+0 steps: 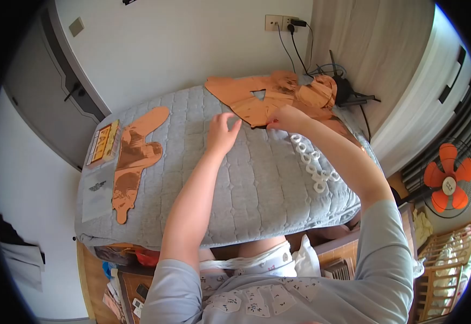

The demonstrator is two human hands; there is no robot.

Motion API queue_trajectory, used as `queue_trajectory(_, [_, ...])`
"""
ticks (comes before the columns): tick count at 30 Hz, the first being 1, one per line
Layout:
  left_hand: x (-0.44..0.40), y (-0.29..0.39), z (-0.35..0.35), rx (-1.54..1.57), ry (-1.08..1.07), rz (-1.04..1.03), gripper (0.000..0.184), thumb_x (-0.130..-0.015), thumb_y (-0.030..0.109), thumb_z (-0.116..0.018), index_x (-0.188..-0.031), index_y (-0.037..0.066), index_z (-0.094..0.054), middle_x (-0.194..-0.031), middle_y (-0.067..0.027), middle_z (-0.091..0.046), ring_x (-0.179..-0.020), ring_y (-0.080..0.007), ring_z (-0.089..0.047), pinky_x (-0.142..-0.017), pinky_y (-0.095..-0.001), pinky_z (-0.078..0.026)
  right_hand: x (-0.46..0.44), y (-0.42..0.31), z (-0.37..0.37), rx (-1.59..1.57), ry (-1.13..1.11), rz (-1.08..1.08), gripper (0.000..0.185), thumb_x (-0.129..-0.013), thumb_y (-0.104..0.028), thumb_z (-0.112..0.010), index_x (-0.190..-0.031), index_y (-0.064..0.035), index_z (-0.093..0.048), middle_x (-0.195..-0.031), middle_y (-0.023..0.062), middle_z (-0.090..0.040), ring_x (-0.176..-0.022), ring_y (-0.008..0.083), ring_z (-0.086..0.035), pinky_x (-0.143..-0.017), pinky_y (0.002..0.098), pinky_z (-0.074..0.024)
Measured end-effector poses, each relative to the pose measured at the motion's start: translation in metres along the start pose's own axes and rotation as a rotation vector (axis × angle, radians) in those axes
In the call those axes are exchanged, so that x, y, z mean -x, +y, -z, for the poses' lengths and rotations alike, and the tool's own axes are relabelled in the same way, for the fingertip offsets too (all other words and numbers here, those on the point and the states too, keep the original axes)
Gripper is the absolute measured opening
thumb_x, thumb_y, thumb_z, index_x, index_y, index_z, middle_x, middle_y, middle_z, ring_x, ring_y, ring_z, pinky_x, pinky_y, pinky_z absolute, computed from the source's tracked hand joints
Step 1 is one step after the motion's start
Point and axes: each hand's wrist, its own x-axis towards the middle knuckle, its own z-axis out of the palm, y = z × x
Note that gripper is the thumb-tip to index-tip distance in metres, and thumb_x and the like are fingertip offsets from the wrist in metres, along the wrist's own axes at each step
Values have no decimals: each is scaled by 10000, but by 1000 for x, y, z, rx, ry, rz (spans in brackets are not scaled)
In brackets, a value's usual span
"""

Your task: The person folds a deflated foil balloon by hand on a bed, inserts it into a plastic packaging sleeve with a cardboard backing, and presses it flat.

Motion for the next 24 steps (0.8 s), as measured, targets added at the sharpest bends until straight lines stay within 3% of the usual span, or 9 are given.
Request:
queue_trajectory(3, [10, 7, -2, 2, 73, 219, 355, -975, 262, -688, -1270, 90, -589, -1271, -133, -601, -1211, -264, -597, -943, -394, -510, 4, 4, -4, -96, 41, -18, 241, -924, -299, -687, -1063, -130, -789, -995, 102, -768, -943, 309, -712, -840, 435, -554])
queue_trajectory(5, [10, 15, 2, -49, -106, 99, 406, -962, 246, -705, -1308, 91, -562, -1283, -141, -601, -1218, -279, -592, -913, -398, -524, -2, 12, -1, -147, 82, 6, 238, -927, -283, -698, -1038, -93, -789, -972, 131, -766, -907, 315, -716, -817, 421, -552])
queue_trajectory(7, [6, 20, 5, -12, -114, 81, 488, -946, 235, -726, -1368, 95, -524, -1320, -150, -591, -1237, -296, -584, -911, -397, -531, -7, 17, 5, -144, 109, 37, 231, -921, -276, -706, -1029, -89, -787, -965, 128, -767, -883, 314, -717, -800, 417, -554])
queue_trajectory(9, [3, 23, 5, 34, -120, 111, 580, -933, 224, -740, -1435, 103, -476, -1349, -161, -583, -1257, -304, -575, -967, -404, -518, -10, 19, 9, -137, 125, 63, 224, -915, -269, -714, -1019, -84, -785, -958, 125, -767, -859, 312, -717, -783, 413, -556])
queue_trajectory(13, [3, 25, 7, -8, -157, 64, 588, -929, 230, -745, -1445, 107, -491, -1361, -145, -582, -1282, -312, -559, -1030, -415, -491, -17, 23, 14, -235, 114, 20, 250, -882, -277, -756, -1021, -71, -783, -928, 113, -770, -796, 276, -714, -753, 389, -557])
queue_trajectory(15, [4, 27, 7, -51, -181, -82, 572, -933, 256, -739, -1437, 104, -518, -1402, -129, -574, -1320, -323, -534, -1095, -434, -449, -21, 27, 17, -257, 120, 36, 269, -873, -290, -773, -1025, -67, -782, -914, 108, -770, -777, 253, -711, -748, 377, -555])
queue_trajectory(18, [4, 30, 8, -90, -294, -72, 570, -934, 286, -733, -1436, 106, -533, -1457, -112, -551, -1361, -323, -504, -1128, -443, -422, -30, 34, 24, -361, 16, -56, 306, -863, -309, -797, -1025, -50, -781, -904, 86, -769, -784, 197, -696, -741, 353, -544])
queue_trajectory(20, [3, 30, 6, -101, -307, -41, 597, -936, 299, -730, -1460, 109, -517, -1487, -111, -529, -1379, -315, -488, -1144, -445, -407, -39, 41, 24, -380, -124, -121, 295, -841, -339, -805, -975, -77, -798, -836, 41, -744, -725, 160, -660, -637, 324, -511])
queue_trajectory(24, [3, 35, 8, -121, -290, -75, 675, -932, 327, -733, -1528, 152, -469, -1571, -111, -442, -1432, -317, -428, -1172, -470, -379, -49, 45, 26, -462, -172, -46, 291, -832, -335, -802, -976, -83, -799, -819, 30, -720, -701, 142, -626, -595, 317, -483])
